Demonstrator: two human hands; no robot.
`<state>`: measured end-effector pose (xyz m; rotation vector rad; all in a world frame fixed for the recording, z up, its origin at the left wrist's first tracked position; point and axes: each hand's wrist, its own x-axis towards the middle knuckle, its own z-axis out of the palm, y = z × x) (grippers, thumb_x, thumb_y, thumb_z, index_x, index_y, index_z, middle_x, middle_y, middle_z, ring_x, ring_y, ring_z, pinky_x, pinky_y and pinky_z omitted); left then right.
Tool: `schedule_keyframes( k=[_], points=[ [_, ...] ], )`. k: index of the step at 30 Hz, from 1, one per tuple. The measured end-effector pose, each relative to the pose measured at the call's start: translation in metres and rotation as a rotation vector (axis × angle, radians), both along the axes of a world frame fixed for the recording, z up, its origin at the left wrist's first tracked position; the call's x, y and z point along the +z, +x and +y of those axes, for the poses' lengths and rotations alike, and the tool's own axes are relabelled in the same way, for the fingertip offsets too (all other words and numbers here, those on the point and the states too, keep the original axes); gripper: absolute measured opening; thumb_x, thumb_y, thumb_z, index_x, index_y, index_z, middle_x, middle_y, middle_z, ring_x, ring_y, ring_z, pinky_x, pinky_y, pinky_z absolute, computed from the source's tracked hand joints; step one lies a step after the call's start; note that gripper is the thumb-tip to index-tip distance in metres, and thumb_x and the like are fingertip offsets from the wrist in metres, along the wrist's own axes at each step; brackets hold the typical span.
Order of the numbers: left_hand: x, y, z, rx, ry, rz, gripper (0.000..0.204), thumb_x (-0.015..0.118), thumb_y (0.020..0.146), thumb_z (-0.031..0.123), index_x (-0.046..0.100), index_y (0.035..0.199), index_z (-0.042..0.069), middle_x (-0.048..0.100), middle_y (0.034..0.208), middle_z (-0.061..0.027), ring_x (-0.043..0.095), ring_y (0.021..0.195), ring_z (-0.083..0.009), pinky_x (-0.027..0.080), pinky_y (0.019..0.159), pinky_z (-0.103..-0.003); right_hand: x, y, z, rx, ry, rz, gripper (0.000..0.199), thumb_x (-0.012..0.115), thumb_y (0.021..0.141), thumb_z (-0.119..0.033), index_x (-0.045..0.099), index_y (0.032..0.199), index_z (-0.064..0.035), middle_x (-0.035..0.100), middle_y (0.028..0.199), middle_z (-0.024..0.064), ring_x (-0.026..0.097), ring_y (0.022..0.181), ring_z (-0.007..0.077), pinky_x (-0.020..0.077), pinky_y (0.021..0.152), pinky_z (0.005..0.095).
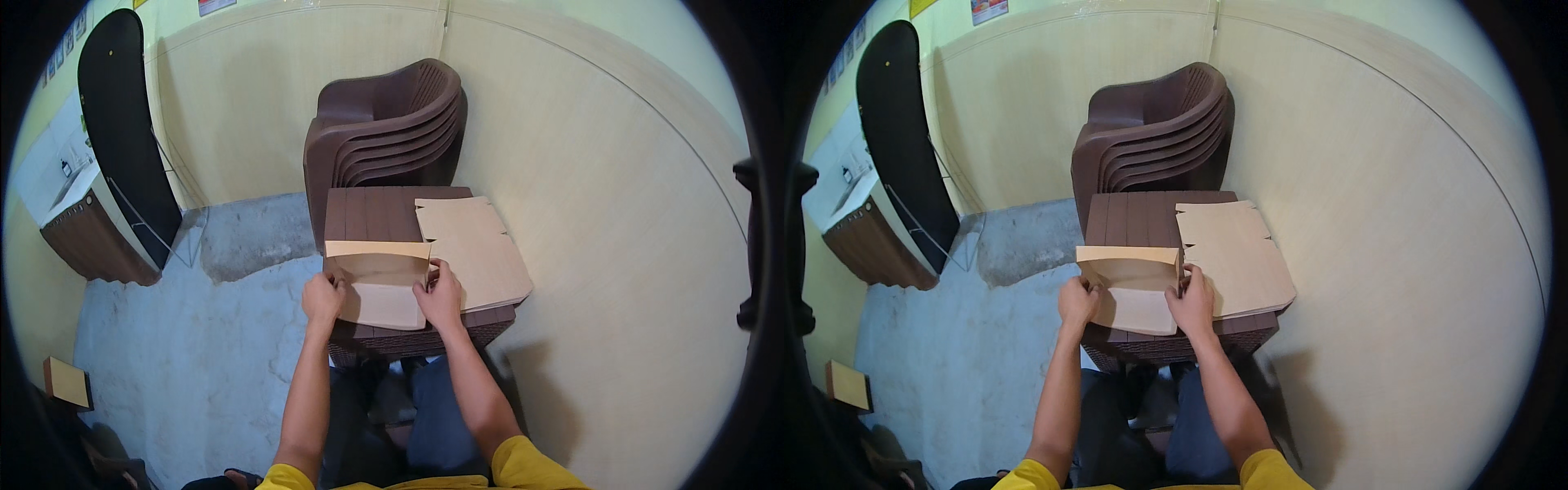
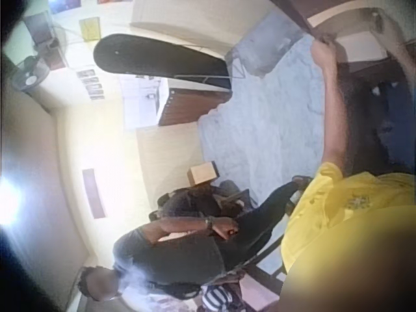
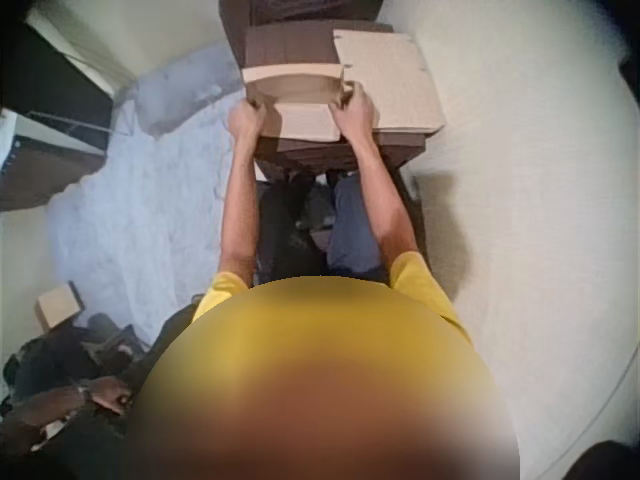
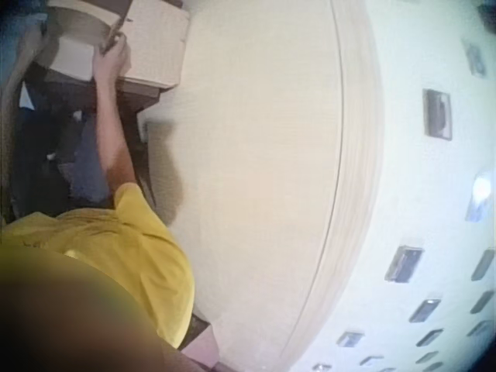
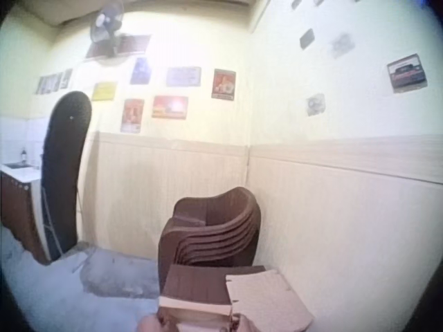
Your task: The person assembles flat cardboard pieces into small boxes by hand. They fold the flaps, interlock the tabs, and secure the sides to form a finished box, then place it on a nearby chair before repeating the process with another piece.
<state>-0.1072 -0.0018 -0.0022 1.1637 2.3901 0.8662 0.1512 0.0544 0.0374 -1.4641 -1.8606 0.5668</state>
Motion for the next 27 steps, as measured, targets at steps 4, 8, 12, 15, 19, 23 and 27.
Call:
schedule_keyframes(
  k=[4, 8, 12, 15, 19, 23, 27],
  points=[
    [0.010, -0.014, 0.035, 0.089, 0.004, -0.081, 0.040, 0.085, 0.088, 0.034, 0.085, 0.118, 0.007, 0.083, 0.115, -0.0214, 0.078, 0.112, -0.0434, 0.062, 0.096, -0.053, -0.002, -0.016, 0.055, 0.043, 0.011, -0.035, 0.060, 0.087, 0.083, -0.011, 0.065, 0.137, 0.0025, 0.080, 0.116, 0.0231, 0.080, 0.110, 0.0359, 0.0636, 0.095, 0.0457],
    [0.022, -0.042, 0.092, 0.084, 0.212, -0.261, 0.064, 0.085, 0.090, 0.035, 0.069, 0.140, -0.002, 0.081, 0.125, -0.0235, 0.078, 0.121, -0.0387, 0.060, 0.103, -0.049, 0.005, -0.045, 0.115, 0.039, -0.103, 0.229, 0.067, 0.085, 0.087, -0.014, 0.060, 0.147, 0.0033, 0.075, 0.138, 0.0266, 0.076, 0.126, 0.0379, 0.0606, 0.107, 0.0462],
    [0.000, -0.049, 0.139, -0.103, 0.491, -0.434, 0.071, 0.082, 0.096, 0.025, 0.053, 0.154, -0.005, 0.074, 0.138, -0.0265, 0.074, 0.131, -0.0364, 0.057, 0.111, -0.046, 0.002, -0.056, 0.153, 0.214, -0.068, -0.002, 0.071, 0.079, 0.091, -0.023, 0.055, 0.151, 0.0054, 0.064, 0.152, 0.0315, 0.059, 0.145, 0.0478, 0.0467, 0.124, 0.0497],
    [-0.022, -0.052, 0.161, -0.279, 0.595, -0.470, 0.064, 0.077, 0.102, 0.017, 0.050, 0.156, -0.004, 0.069, 0.149, -0.0265, 0.068, 0.140, -0.0395, 0.053, 0.118, -0.048, -0.011, -0.070, 0.173, 0.234, 0.029, -0.160, 0.075, 0.075, 0.096, -0.026, 0.049, 0.158, 0.0079, 0.048, 0.168, 0.0333, 0.048, 0.155, 0.0479, 0.0412, 0.130, 0.0499],
    [-0.038, -0.057, 0.178, -0.305, 0.594, -0.227, 0.065, 0.070, 0.108, 0.020, 0.044, 0.164, -0.002, 0.063, 0.158, -0.0269, 0.060, 0.149, -0.0408, 0.046, 0.125, -0.052, -0.028, -0.083, 0.187, 0.250, 0.028, -0.144, 0.077, 0.069, 0.106, -0.033, 0.041, 0.166, 0.0076, 0.031, 0.179, 0.0309, 0.035, 0.165, 0.0452, 0.0317, 0.136, 0.0471],
    [-0.039, -0.061, 0.191, -0.264, 0.548, -0.048, 0.071, 0.062, 0.114, 0.035, 0.037, 0.171, 0.001, 0.057, 0.165, -0.0259, 0.056, 0.152, -0.0426, 0.031, 0.134, -0.059, -0.029, -0.092, 0.201, 0.250, 0.015, -0.158, 0.081, 0.065, 0.110, -0.039, 0.034, 0.170, 0.0074, 0.027, 0.180, 0.0320, 0.031, 0.167, 0.0455, 0.0305, 0.136, 0.0474],
    [-0.035, -0.064, 0.196, -0.257, 0.427, -0.055, 0.077, 0.056, 0.116, 0.049, 0.035, 0.173, 0.002, 0.056, 0.167, -0.0239, 0.053, 0.154, -0.0444, 0.018, 0.137, -0.064, -0.033, -0.098, 0.217, 0.260, -0.009, -0.136, 0.082, 0.064, 0.111, -0.041, 0.033, 0.170, 0.0067, 0.026, 0.180, 0.0329, 0.031, 0.167, 0.0455, 0.0303, 0.137, 0.0476]
  ],
)
